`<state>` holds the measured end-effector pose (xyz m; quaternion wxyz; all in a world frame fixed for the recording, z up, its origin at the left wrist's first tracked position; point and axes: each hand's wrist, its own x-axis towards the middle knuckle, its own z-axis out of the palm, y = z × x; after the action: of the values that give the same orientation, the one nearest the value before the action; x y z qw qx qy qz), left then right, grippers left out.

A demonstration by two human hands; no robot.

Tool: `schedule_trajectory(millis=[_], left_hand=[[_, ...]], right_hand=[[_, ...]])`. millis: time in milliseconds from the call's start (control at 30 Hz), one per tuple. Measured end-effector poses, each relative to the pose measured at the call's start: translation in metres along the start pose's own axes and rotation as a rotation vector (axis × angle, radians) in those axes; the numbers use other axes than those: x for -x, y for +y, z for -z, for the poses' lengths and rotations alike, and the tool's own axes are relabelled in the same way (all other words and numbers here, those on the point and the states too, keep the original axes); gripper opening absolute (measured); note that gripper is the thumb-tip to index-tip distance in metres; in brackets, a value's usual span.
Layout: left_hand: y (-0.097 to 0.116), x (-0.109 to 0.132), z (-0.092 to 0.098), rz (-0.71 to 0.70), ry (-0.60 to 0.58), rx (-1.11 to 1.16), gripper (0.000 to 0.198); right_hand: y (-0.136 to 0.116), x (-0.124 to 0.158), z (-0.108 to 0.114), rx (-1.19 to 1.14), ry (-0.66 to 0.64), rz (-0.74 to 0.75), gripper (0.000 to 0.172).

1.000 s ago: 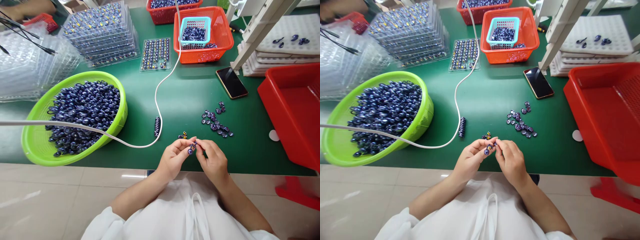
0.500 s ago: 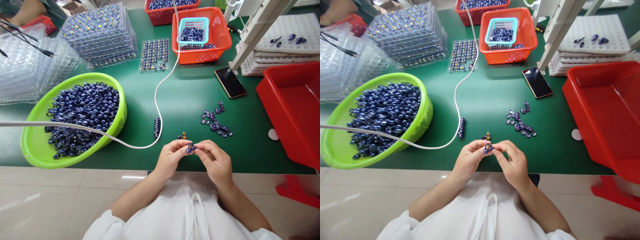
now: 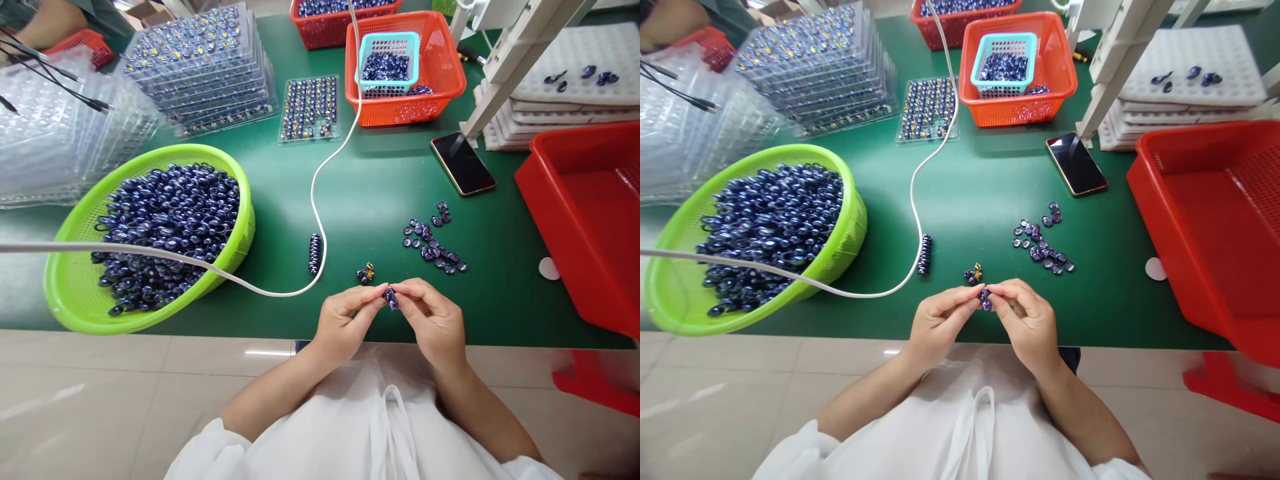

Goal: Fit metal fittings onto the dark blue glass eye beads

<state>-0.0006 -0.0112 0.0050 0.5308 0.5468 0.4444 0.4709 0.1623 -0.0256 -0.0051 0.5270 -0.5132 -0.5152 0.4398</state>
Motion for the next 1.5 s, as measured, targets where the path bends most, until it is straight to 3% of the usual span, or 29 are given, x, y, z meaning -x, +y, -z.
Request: schedule_trajectory(millis=[133, 333, 667, 867, 1000, 1300, 1400, 1500], left_hand=[[-0.005, 0.001, 0.001, -0.229, -0.026, -0.108, 0.033], [-0.009, 0.0, 0.001, -0.391, -0.014, -0.237, 0.035], [-0.006, 0.001, 0.003, -0.417, -0.055, -0.277, 0.026], [-0.006, 0.001, 0.005, -0.473, -0.036, -0.286, 0.025], [-0.009, 0.0, 0.007, -0.455, -0.035, -0.284, 0.024], [0.004, -0.005, 0.009, -0.256, -0.126, -0.371, 0.024], [0.007, -0.004, 0.007, -0.242, -0.112, -0.41, 0.026], [0.005, -0.002, 0.002, -0.147, -0.096, -0.357, 0.015]], right_hand=[[0.0, 0.0, 0.0, -0.016, -0.003, -0.021, 0.014], [0.0, 0.003, 0.004, 0.037, -0.049, -0.023, 0.012], [0.003, 0.002, 0.006, -0.177, -0.208, -0.161, 0.018], [0.002, 0.003, -0.002, -0.246, -0.197, -0.169, 0.018], [0.002, 0.003, -0.004, -0.174, -0.172, -0.151, 0.017], [0.0, 0.001, 0.01, 0.216, -0.089, 0.04, 0.013], [-0.001, -0.001, 0.015, 0.417, -0.079, 0.207, 0.015], [0.001, -0.001, 0.016, 0.557, -0.093, 0.442, 0.026]])
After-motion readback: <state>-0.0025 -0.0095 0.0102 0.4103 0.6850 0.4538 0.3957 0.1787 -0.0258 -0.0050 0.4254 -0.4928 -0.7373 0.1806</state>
